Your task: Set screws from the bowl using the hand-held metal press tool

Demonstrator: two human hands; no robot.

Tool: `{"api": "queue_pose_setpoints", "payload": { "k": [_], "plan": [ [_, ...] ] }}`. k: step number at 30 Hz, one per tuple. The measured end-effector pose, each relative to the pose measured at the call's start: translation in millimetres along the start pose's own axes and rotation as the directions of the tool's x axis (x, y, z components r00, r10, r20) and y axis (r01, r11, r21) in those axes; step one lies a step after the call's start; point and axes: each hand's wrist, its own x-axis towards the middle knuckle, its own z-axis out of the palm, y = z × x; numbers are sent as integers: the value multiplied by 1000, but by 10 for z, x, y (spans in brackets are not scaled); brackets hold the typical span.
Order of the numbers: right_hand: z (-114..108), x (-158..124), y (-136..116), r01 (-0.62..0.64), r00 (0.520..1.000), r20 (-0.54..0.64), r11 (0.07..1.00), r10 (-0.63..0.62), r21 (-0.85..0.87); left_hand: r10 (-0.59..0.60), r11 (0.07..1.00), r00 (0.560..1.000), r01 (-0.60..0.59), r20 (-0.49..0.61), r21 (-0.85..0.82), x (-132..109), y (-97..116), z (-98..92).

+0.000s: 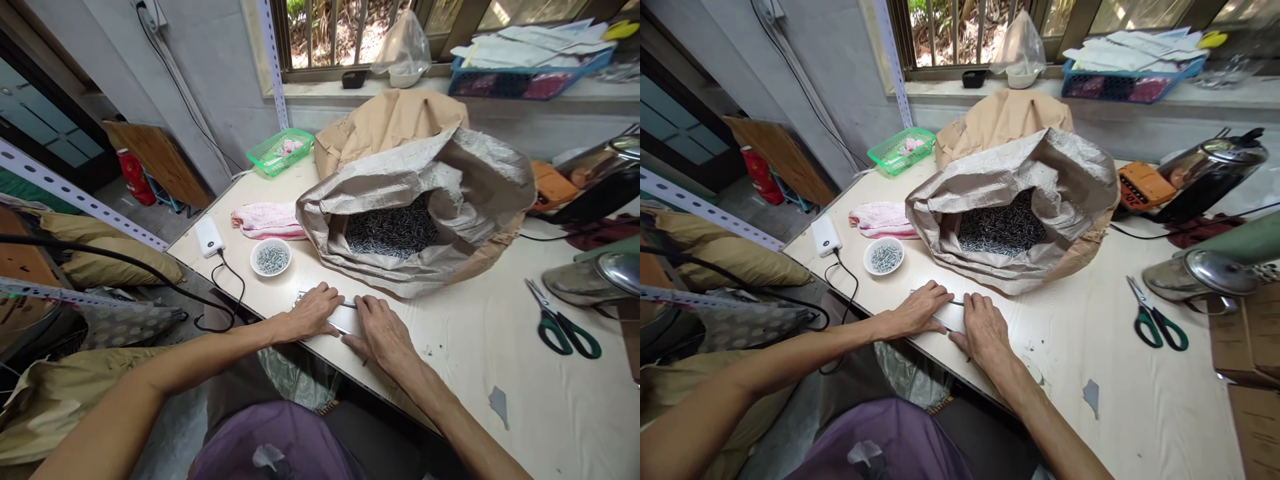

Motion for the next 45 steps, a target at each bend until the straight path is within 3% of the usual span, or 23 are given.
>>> {"api": "queue_pose_setpoints", "payload": {
  "k": [10, 19, 28, 30, 33, 35, 37, 40, 45],
  "plan": [
    [-83, -55, -43, 56, 998, 24, 998, -56, -24, 57, 997, 998, -56, 21, -46, -8, -23, -8],
    [2, -59, -65, 88, 993, -73, 996, -88, -1, 96, 995, 995, -96, 4, -36, -6, -43, 36],
    [43, -26, -45, 64, 997, -41, 996, -62, 66, 55, 995, 998, -56, -12, -82, 12, -25, 120],
    [40, -27, -7, 50, 998, -28, 996, -48, 69, 24, 995, 999, -27, -38, -93, -28, -15, 107],
    [11, -74, 32, 58, 997, -54, 996, -55, 71, 4, 989, 987, -27, -158, -143, -185, -60, 16],
    [-17, -140, 14, 36, 993, -113, 998, -30, 56, -88, 977, 960, 32, -264, -211, -351, -137, -78],
    [-37, -214, -44, 13, 984, -178, 998, -3, 57, -285, 934, 908, 191, -308, -302, -534, -229, -167],
    [-30, -280, -175, 38, 970, -245, 993, -10, 113, -540, 810, 820, 446, -189, -380, -747, -324, -213],
    [53, -236, -383, 72, 972, -232, 987, -37, 145, -645, 694, 762, 612, 50, -379, -766, -292, -80]
  ]
}}
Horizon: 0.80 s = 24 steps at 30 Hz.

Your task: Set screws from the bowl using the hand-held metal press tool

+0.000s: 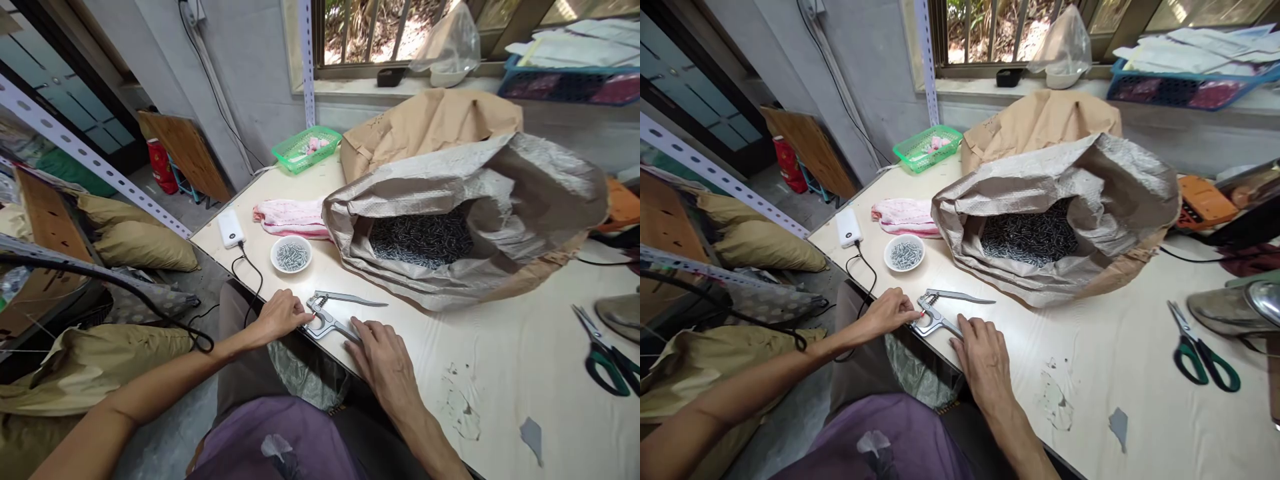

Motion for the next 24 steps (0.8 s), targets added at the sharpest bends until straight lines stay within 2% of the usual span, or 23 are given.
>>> {"api": "queue_pose_setpoints", "payload": {
  "k": [6, 9, 12, 14, 17, 19, 21, 24],
  "plan": [
    [111, 31, -82, -6, 1000, -3, 1000, 6, -21, -108, 986, 972, 131, 210, -100, 150, 61, 103],
    [141, 26, -74, -13, 1000, -19, 1000, 13, 10, -73, 978, 954, 125, 290, -165, 216, 5, 54],
    [165, 35, -44, -6, 1000, -22, 998, 8, 66, 70, 971, 916, 29, 394, -239, 266, -55, -32],
    [174, 45, -27, 0, 1000, -13, 995, 1, 103, 159, 977, 893, -82, 421, -196, 285, -59, -85],
    [177, 46, -31, -18, 1000, -12, 991, 20, 134, 331, 939, 880, -343, 340, -26, 269, -21, -125],
    [174, 30, -57, -46, 998, -26, 990, 50, 136, 381, 909, 888, -411, 259, 72, 229, -6, -122],
    [174, 6, -94, -70, 996, -45, 988, 77, 138, 299, 944, 916, -325, 267, 59, 172, -24, -102],
    [187, -25, -151, -77, 994, -61, 983, 89, 168, 145, 988, 930, -118, 337, -100, 65, -86, -56]
  ]
}}
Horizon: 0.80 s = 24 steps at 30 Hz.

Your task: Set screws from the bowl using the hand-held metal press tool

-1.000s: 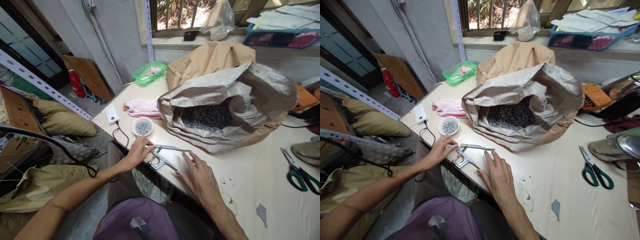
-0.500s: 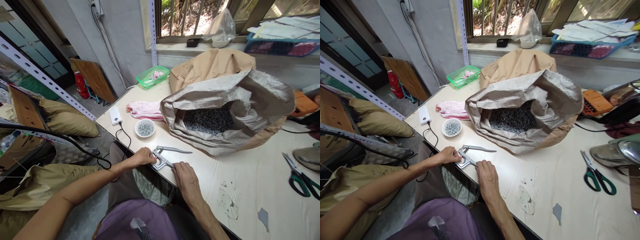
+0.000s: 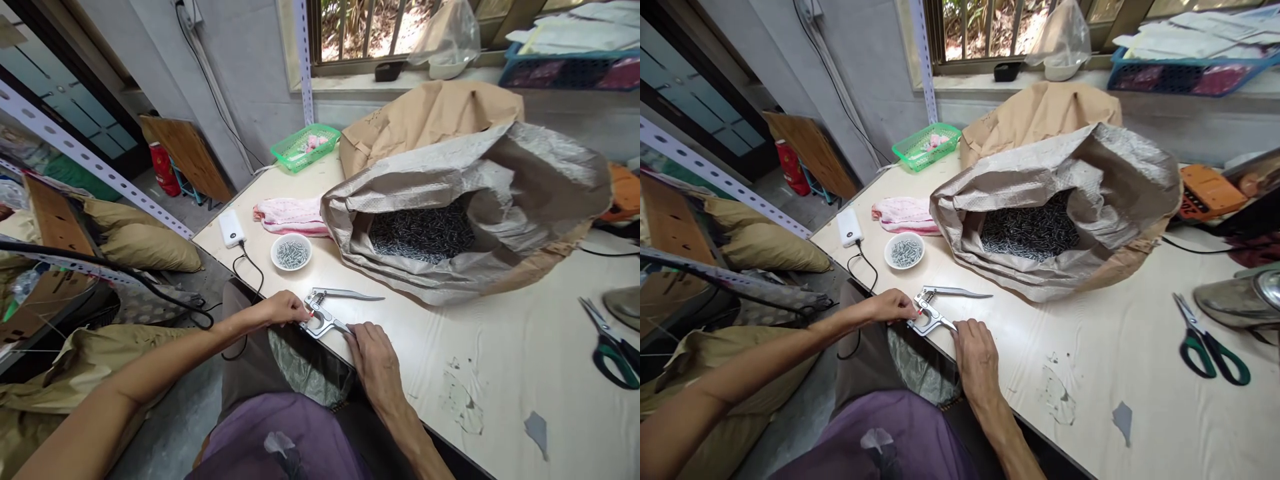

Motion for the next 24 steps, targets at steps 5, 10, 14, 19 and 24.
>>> {"api": "queue_pose_setpoints", "payload": {
  "k": [5, 10, 14, 19, 24],
  "plan": [
    [39, -30, -33, -6, 1000, 8, 1000, 6, 8, 44, 999, 956, -40, -290, 22, -132, -12, 57],
    [48, -84, 32, 6, 999, -31, 1000, -6, 10, -193, 958, 978, 172, -74, -229, -272, 8, -47],
    [60, -124, 54, -16, 999, -44, 999, 14, -45, -86, 987, 990, 70, -109, -143, -478, -71, 125],
    [61, -137, 13, -28, 999, -38, 994, 24, -102, 22, 991, 980, 5, -197, 135, -496, -258, 522],
    [76, -149, 25, 14, 992, -121, 989, -32, -145, 124, 955, 957, -43, -262, 293, -477, -348, 697]
  ]
}}
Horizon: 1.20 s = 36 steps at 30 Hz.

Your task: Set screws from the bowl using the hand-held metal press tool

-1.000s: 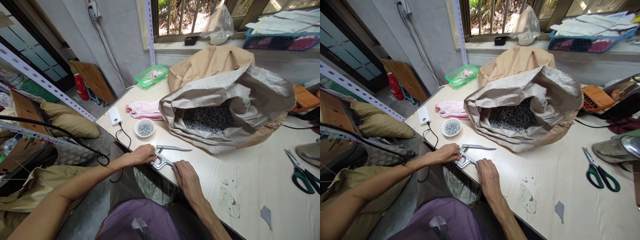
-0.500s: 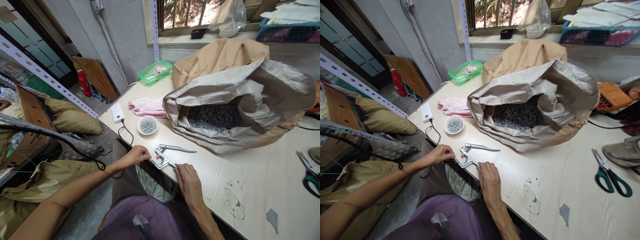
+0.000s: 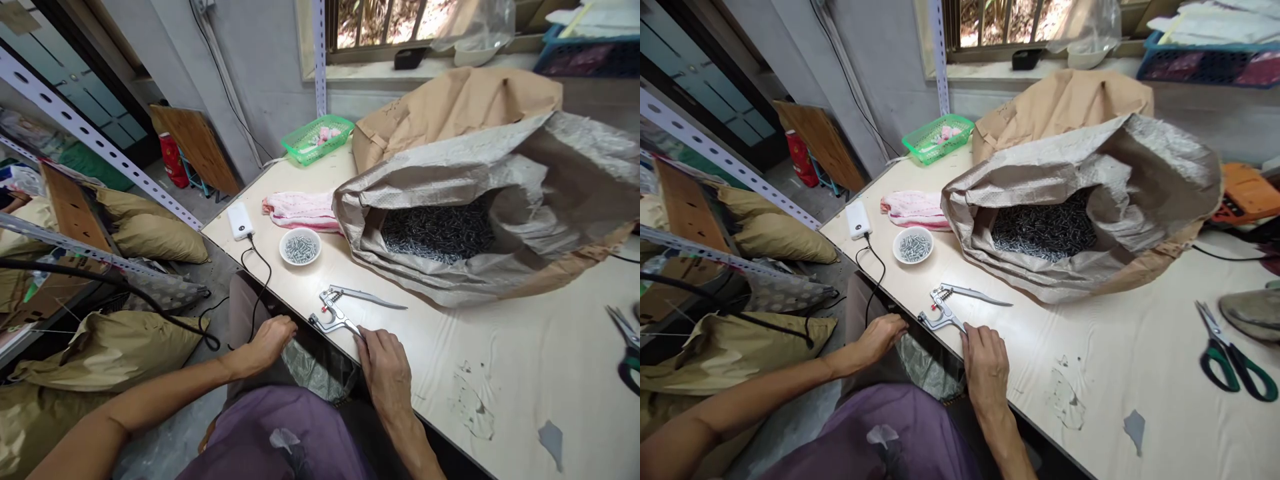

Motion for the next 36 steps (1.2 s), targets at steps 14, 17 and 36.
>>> {"api": "queue_pose_setpoints", "payload": {
  "k": [14, 17, 36],
  "plan": [
    [159, -55, 157, 87, 988, -123, 996, -90, -34, -181, 972, 864, 229, -470, 48, 1207, -99, -1024],
    [185, -80, 172, 76, 992, -102, 997, -79, -33, -155, 974, 901, 207, -404, 87, 1387, -90, -1017],
    [188, -81, 136, 49, 990, -128, 998, -54, -42, 26, 991, 977, 2, -211, 131, 1691, -220, -1076]
  ]
}}
